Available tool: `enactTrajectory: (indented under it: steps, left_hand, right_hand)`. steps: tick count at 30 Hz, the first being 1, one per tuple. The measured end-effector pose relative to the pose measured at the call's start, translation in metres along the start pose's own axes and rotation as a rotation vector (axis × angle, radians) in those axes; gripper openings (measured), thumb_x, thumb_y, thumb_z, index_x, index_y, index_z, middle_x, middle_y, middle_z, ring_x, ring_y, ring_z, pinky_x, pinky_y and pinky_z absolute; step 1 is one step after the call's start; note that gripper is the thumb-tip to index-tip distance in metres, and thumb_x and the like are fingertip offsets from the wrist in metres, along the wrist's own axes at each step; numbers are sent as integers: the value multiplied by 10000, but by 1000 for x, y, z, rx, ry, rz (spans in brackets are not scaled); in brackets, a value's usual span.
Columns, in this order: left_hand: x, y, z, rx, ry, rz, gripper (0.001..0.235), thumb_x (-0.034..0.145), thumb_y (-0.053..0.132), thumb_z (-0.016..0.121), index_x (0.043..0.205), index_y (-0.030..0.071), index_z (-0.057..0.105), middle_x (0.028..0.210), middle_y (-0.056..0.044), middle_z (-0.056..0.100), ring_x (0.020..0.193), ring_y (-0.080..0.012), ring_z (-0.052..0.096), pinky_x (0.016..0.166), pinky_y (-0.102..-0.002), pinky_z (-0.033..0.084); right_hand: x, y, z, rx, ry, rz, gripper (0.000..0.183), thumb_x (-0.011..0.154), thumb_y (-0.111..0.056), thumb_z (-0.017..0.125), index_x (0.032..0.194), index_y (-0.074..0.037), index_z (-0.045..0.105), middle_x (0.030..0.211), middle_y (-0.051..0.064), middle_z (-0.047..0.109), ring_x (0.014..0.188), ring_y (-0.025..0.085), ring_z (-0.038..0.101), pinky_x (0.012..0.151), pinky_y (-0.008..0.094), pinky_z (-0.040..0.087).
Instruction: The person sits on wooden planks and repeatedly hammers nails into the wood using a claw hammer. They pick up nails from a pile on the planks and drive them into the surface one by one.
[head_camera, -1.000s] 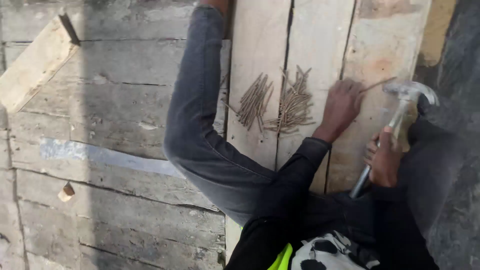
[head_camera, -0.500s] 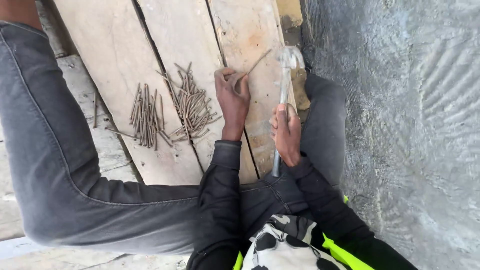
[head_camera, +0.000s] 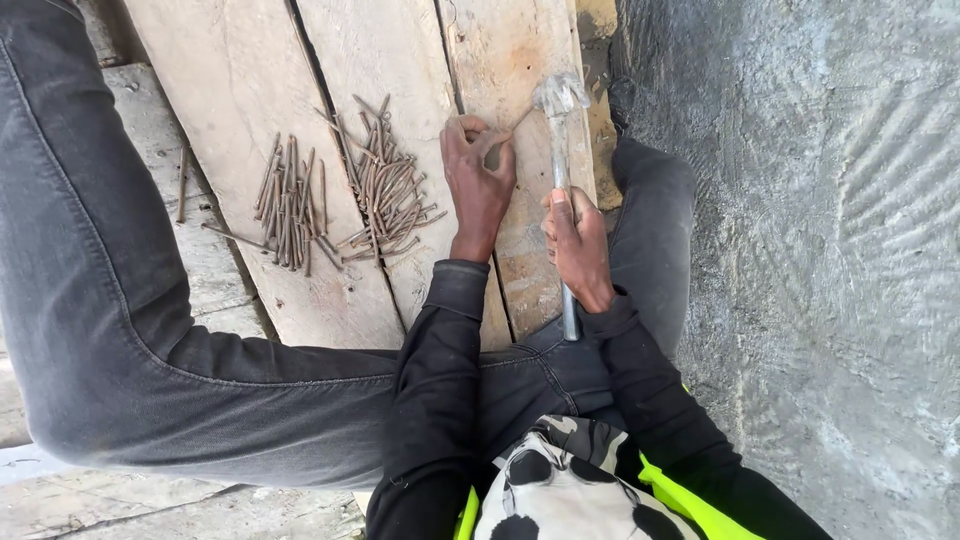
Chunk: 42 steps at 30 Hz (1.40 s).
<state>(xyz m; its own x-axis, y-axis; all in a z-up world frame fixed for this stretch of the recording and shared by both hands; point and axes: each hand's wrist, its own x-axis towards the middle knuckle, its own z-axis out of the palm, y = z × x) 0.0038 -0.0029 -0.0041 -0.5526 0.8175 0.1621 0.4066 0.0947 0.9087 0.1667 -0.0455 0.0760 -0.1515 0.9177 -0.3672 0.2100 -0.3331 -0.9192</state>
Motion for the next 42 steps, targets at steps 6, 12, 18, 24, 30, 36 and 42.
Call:
enactTrajectory:
  steps: [6,12,18,24,30,36,42]
  left_hand:
    - [0,-7,2,1,20,36,76,970,44,894,1005,108,914,1139,-52,640,1046,-274,682,1006,-476,607]
    - [-3,-10,7,0,55,86,72,1010,65,880,995,133,897,1120,-38,635,994,-276,652,996,-471,581]
    - [-5,-16,7,-32,23,59,86,998,40,874,979,115,911,1123,-39,652,1009,-254,641,998,-476,570]
    - [1,-3,-6,5,-44,57,54,952,3,860,969,44,892,1192,-68,647,1035,-234,572,949,-384,557]
    - [2,4,-8,-36,-25,79,39,966,-1,877,959,37,876,1142,-46,649,1025,-221,570,946,-374,552]
    - [-1,-7,0,-15,-23,68,68,958,20,872,944,81,898,1124,-36,649,1004,-194,553,933,-355,571]
    - [-6,-2,-9,1,-14,89,45,962,-4,846,996,17,867,1209,-81,652,1067,-274,596,988,-410,557]
  right_hand:
    - [-5,-46,-4,-80,59,-43,445,1311,-444,465,1207,-49,640,726,-22,486,538,22,471,445,214,411]
    - [-13,-114,0,-86,180,-277,469,1309,-506,396,1258,-86,599,714,-17,435,501,30,437,431,193,405]
    - [1,-8,-1,-291,124,-20,666,1302,-572,401,1546,25,566,807,-35,521,627,80,558,569,215,536]
    - [-21,-68,-5,-68,98,83,422,1227,-511,533,1173,-109,648,751,-108,462,550,23,387,471,252,345]
    - [-29,-116,1,32,143,-350,367,1303,-467,410,1260,-127,544,780,-76,414,590,25,284,524,239,269]
    - [2,19,-12,-179,15,-25,576,1214,-652,485,1358,-107,605,870,-75,581,530,28,506,418,226,466]
    - [-28,-15,-8,-74,57,87,377,1260,-441,553,1078,-117,617,763,-76,486,597,37,397,525,247,352]
